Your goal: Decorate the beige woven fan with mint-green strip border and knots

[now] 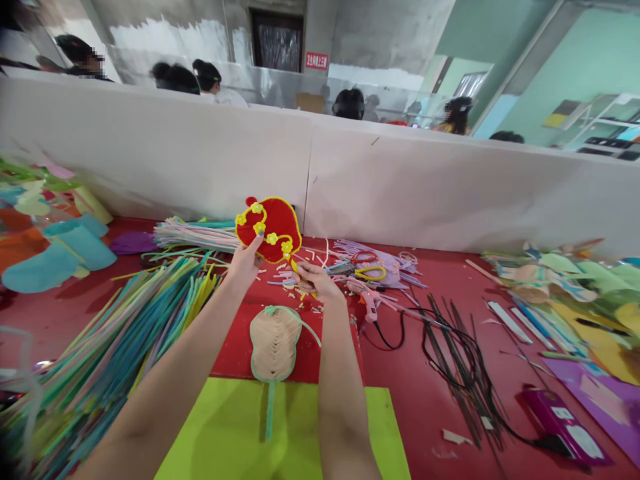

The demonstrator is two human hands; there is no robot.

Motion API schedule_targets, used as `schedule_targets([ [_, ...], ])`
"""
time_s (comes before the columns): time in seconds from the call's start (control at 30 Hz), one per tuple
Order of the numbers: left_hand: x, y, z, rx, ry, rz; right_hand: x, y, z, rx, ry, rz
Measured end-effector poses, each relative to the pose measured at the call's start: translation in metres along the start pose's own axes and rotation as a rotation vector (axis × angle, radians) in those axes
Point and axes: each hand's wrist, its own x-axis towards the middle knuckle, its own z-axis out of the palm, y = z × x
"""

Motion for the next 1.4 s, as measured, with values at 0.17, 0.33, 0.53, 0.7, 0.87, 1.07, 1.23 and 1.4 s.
schedule_targets([
  [0.17, -0.002, -0.005, 0.009, -0.069, 0.03, 0.065, 0.012, 0.012, 0.004, 0.049, 0.104, -0.13],
  [0.33, -0.003, -0.003, 0.013, -0.066, 0.021, 0.104, 0.023, 0.024, 0.01, 0.16, 0.107, -0.208],
  [0.53, 0.005, 0.002, 0.011, -0.062, -0.001, 0.091, 0.028, 0.032, 0.01, 0.217, 0.136, -0.201],
  [0.7, 0.025, 0.019, -0.001, 0.076, -0.027, 0.024, 0.016, 0.027, 0.0, 0.044, 0.06, -0.043],
  [0.87, 0.037, 0.029, -0.013, 0.137, -0.077, 0.021, 0.006, 0.022, -0.006, -0.242, -0.048, 0.012],
  [1.07, 0.037, 0.026, -0.013, 0.186, -0.152, 0.022, 0.004, 0.017, -0.002, -0.366, -0.111, 0.025],
  [1.23, 0.034, 0.025, -0.008, 0.163, -0.094, 0.027, 0.005, 0.011, -0.001, -0.494, 0.018, -0.048],
  [1.4, 0.021, 0.02, -0.007, 0.054, -0.173, 0.04, 0.017, 0.017, 0.003, -0.51, 0.118, -0.126],
])
